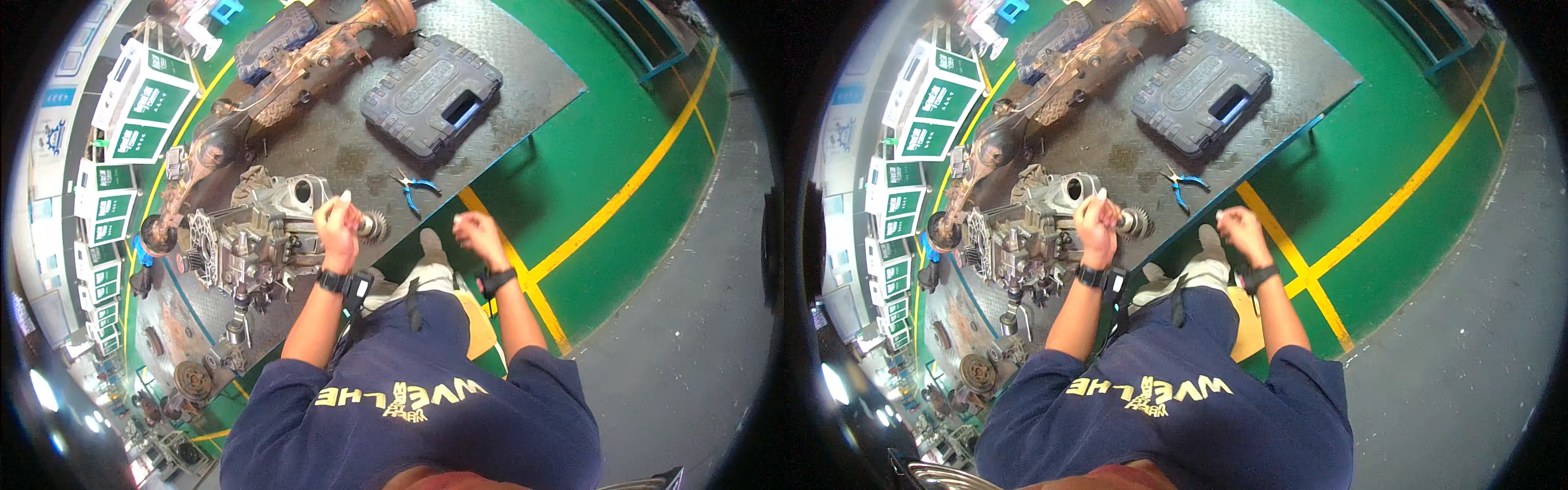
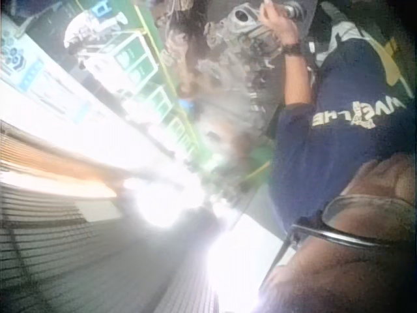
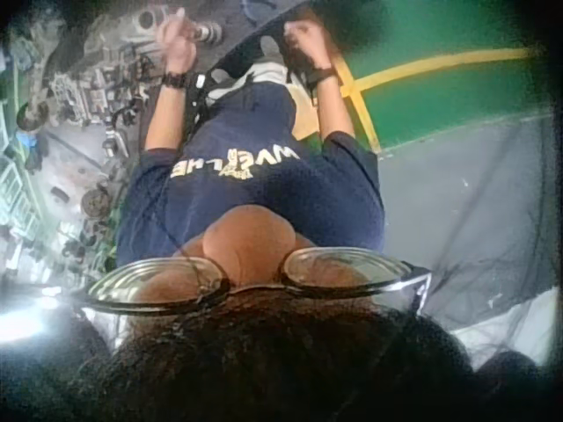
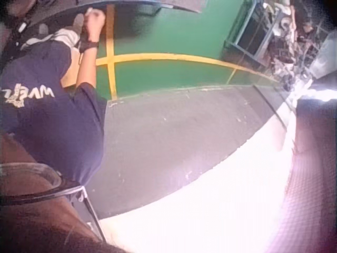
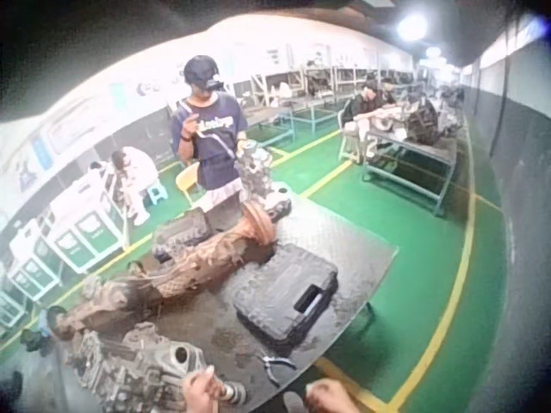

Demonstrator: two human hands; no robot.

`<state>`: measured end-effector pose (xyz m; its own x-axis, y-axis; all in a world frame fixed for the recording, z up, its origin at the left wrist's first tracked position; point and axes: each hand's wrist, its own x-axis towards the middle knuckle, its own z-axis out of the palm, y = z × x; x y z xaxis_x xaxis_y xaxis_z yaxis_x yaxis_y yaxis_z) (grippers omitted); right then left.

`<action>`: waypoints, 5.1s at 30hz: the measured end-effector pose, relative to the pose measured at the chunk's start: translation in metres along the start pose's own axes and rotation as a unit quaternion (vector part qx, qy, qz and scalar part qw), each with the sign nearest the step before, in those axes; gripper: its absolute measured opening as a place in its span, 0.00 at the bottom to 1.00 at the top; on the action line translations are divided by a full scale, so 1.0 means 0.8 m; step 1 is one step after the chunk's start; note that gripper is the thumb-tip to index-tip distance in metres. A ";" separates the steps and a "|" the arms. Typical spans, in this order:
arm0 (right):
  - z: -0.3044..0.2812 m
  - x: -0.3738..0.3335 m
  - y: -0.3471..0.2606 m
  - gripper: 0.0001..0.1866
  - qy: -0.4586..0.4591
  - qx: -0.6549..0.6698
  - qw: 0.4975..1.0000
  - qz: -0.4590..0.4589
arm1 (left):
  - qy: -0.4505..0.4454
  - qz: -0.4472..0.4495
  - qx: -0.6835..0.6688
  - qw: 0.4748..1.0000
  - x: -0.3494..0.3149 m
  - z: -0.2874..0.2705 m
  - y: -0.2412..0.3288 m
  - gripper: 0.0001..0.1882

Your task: The person removes a metal housing from a gear assembly and then extracts internal gears and shafts by hand and with a tool.

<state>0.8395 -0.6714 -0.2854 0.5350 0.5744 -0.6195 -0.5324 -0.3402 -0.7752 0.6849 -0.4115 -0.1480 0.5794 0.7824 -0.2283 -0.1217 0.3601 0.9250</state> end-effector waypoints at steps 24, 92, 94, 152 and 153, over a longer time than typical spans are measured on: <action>-0.178 0.468 -0.132 0.17 0.093 -0.014 0.995 -0.042 | 0.084 0.080 0.065 0.991 0.426 -0.018 -0.175 0.20; 0.843 -0.098 -0.131 0.11 -0.172 -0.291 0.915 -0.220 | 0.011 -0.053 0.172 0.984 -0.265 -0.726 0.265 0.18; 0.848 -0.096 -0.137 0.13 -0.208 -0.338 0.905 -0.154 | -0.054 -0.164 0.147 0.974 -0.264 -0.746 0.273 0.18; 0.866 -0.035 -0.145 0.21 -0.233 -0.445 0.827 -0.251 | 0.307 0.172 0.409 0.842 -0.069 -0.783 0.236 0.22; 0.855 -0.045 -0.160 0.19 -0.226 -0.441 0.847 -0.192 | 0.300 0.153 0.407 0.850 -0.066 -0.785 0.239 0.22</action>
<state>0.4400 -0.1393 -0.0794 0.1456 0.9270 -0.3455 0.4281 -0.3739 -0.8227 0.1253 -0.0649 -0.1497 0.0770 0.9822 0.1714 0.5454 -0.1855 0.8174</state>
